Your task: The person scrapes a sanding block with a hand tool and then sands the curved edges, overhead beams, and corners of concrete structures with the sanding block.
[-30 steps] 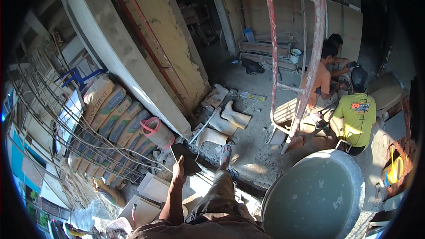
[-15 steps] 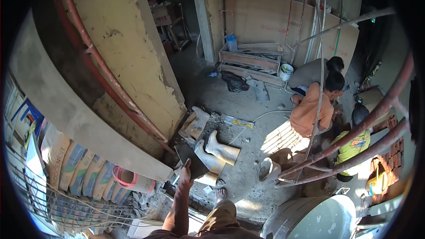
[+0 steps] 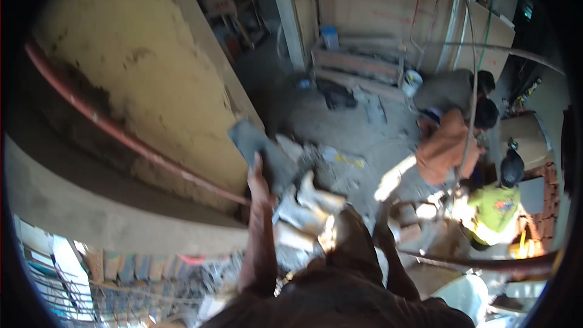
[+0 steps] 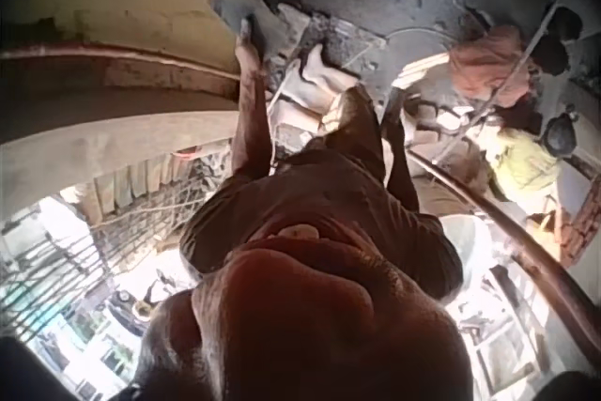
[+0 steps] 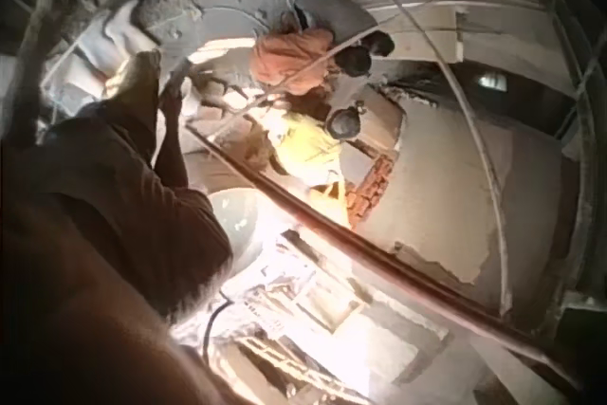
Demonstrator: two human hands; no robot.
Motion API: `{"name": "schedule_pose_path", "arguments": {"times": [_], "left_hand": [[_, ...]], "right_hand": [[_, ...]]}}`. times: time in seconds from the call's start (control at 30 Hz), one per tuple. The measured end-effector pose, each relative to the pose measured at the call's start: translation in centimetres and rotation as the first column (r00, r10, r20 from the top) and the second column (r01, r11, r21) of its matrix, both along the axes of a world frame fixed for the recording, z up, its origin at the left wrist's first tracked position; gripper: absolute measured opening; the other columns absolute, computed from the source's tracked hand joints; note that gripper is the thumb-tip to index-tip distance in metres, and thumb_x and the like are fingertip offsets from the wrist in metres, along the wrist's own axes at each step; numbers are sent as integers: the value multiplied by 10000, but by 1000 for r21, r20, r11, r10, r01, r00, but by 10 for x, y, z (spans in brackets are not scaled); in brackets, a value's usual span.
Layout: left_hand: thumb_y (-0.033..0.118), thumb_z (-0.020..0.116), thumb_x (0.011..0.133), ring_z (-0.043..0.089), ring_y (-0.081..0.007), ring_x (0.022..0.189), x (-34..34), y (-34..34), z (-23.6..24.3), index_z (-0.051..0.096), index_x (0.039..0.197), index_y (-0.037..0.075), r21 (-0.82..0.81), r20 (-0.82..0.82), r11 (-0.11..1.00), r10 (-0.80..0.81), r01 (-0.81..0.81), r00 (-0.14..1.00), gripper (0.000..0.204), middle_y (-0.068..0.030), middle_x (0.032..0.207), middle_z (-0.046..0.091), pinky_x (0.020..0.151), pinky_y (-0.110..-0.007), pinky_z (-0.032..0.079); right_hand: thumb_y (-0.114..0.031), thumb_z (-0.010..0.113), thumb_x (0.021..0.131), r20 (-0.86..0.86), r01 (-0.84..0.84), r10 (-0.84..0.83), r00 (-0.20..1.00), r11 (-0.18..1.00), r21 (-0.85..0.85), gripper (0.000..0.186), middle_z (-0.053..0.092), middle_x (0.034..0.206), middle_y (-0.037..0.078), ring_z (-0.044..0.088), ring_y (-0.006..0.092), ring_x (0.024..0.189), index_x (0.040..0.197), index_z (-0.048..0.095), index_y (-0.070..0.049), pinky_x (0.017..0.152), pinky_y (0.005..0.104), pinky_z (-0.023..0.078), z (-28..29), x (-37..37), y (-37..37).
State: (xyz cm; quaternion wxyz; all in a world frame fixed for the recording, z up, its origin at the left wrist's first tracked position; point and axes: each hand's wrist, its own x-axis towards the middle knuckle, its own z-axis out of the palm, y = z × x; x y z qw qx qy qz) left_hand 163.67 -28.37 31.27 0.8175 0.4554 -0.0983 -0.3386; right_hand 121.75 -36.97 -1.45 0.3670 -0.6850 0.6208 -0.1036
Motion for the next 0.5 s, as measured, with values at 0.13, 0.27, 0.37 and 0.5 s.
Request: {"name": "schedule_pose_path", "arguments": {"times": [0.13, 0.27, 0.37, 0.5], "left_hand": [[489, 425, 1028, 500, -260, 1299, 20, -49, -10, 436, 1448, 86, -255, -88, 967, -4, -18, 996, 582, -73, 1423, 514, 1111, -431, 388], [490, 381, 1038, 538, -263, 1253, 40, -120, -26, 465, 1420, 122, -333, -62, 942, -71, 47, 996, 536, -81, 1362, 559, 1080, -446, 418], [468, 399, 1038, 590, -262, 1180, 73, -197, -29, 489, 1387, 113, -264, -102, 964, -57, 28, 993, 506, -82, 1289, 606, 1024, -446, 468], [439, 454, 1029, 676, -263, 1000, 87, -289, -14, 562, 1275, 101, -370, -301, 922, -237, 116, 924, 432, -83, 1161, 672, 889, -416, 556]], "right_hand": [[-466, 640, 841, 160, 130, -149, 976, 984, 125, 447, 712, 989, 169, 689, 347, 953, 1071, 657, -83, 799, 460, 543, -84, 1, -53], [-437, 682, 823, 125, 212, -226, 966, 970, 119, 454, 712, 972, 157, 690, 323, 928, 1087, 655, -68, 782, 447, 540, -164, -40, -121], [-415, 714, 809, 59, 216, -230, 971, 960, 178, 465, 713, 960, 148, 690, 304, 909, 1100, 654, -57, 768, 437, 538, -132, -9, -204], [-370, 750, 775, 96, 232, -254, 962, 953, 195, 455, 711, 913, 169, 695, 320, 871, 1047, 651, -19, 725, 449, 531, -52, 34, -287]]}}
